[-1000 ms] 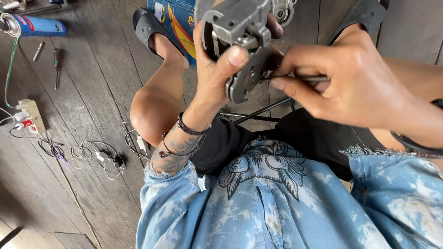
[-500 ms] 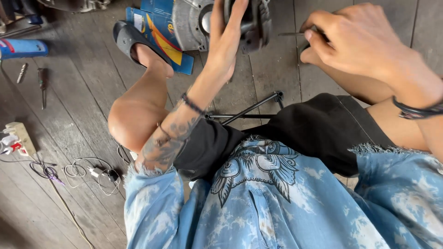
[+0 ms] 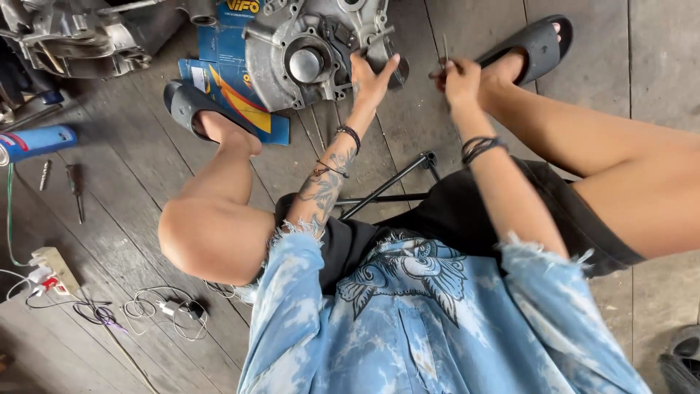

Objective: The person holds a small metal mechanical component and repeatedly uses a thin metal tool to scrape or adjust internal surfaces. The person rotates the part to access different areas and continues the scraping motion throughout the clip.

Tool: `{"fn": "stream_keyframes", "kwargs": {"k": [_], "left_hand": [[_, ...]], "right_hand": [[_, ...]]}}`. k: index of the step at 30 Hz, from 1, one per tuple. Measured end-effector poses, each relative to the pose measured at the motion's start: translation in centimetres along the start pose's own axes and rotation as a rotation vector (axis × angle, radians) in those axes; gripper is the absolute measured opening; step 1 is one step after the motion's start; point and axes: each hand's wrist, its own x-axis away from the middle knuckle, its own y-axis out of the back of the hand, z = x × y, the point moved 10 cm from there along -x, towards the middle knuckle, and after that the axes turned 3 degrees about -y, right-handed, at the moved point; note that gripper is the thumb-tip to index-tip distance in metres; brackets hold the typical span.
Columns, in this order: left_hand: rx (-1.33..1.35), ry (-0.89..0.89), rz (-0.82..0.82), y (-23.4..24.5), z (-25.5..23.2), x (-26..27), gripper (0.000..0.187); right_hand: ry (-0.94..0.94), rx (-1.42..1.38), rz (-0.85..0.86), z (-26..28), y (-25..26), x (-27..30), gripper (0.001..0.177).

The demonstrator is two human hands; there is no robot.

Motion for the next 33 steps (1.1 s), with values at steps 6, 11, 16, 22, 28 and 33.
{"fn": "stream_keyframes", "kwargs": {"k": [6, 11, 16, 22, 28, 33], "left_hand": [[0.114, 0.078, 0.022, -0.2, -0.4, 0.7, 0.087], [0.076, -0.112, -0.056, -0.1, -0.5, -0.8, 0.099], [0.033, -0.075, -0.079, 2.2, -2.2, 0.3, 0.098], [0.051, 0.000, -0.050, 2.6, -2.1, 0.7, 0.091], [0.332, 0.106, -0.047, 2.3, 2.0, -0.4, 0.086], [0.083, 0.101, -0.135, 4.7, 3.6, -1.3, 0.077]], "right_hand": [[0.329, 0.445, 0.162, 1.5, -5.0, 6.1, 0.029], [0.096, 0.068, 0.025, 0.8, -4.5, 5.9, 0.024], [0.336, -0.043, -0.102, 3.6, -3.3, 6.1, 0.012], [0.643, 0.343, -0.065, 7.9, -6.4, 10.5, 0.009], [0.424, 0.892, 0.240, 3.3, -8.4, 8.2, 0.013], [0.404, 0.458, 0.175, 2.0, -5.4, 5.7, 0.018]]}}
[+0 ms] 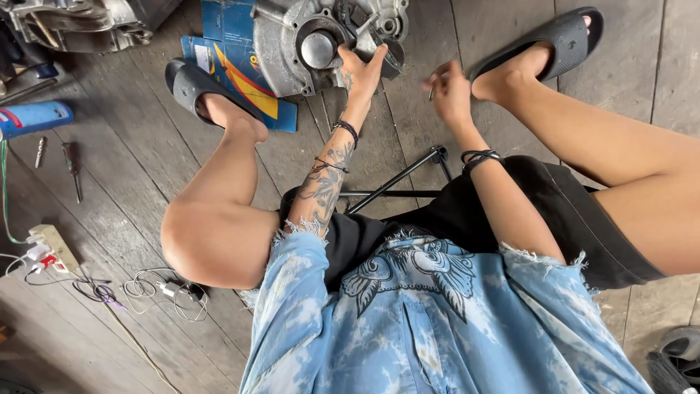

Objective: The person holds a small metal mechanical component and repeatedly uses a thin metal tool to scrape or adjust internal surfaces. The person rotates the part to access different areas and continues the scraping motion throughout the clip.

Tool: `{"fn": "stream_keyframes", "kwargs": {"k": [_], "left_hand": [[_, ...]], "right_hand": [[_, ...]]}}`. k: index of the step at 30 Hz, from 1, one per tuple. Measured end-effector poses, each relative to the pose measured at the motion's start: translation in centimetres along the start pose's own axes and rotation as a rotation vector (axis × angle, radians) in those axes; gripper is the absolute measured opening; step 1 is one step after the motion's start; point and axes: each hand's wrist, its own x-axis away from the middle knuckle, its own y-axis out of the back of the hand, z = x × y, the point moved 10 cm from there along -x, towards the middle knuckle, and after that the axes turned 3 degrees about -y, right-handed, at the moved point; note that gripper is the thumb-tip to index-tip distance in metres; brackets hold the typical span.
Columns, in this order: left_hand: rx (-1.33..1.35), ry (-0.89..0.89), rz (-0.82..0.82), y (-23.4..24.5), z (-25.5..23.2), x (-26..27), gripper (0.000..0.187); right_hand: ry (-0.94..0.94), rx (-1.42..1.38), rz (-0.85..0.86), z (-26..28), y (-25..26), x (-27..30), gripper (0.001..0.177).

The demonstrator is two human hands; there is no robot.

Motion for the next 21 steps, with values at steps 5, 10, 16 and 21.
{"fn": "stream_keyframes", "kwargs": {"k": [5, 10, 16, 21], "left_hand": [[0.012, 0.118, 0.087, -1.7, 0.6, 0.9, 0.103], [0.023, 0.035, 0.079, -2.1, -0.9, 1.8, 0.091], [0.013, 0.162, 0.195, -3.4, -0.7, 2.7, 0.133], [0.230, -0.065, 0.080, -2.1, -2.3, 2.3, 0.072]], "right_hand": [[-0.148, -0.626, -0.419, 0.5, 2.6, 0.0, 0.016], [-0.085, -0.786, -0.568, 0.7, 2.2, 0.7, 0.019], [0.025, -0.428, -0.497, 1.7, 2.7, -0.7, 0.022], [0.145, -0.390, -0.325, 5.5, 1.6, 0.0, 0.019]]}}
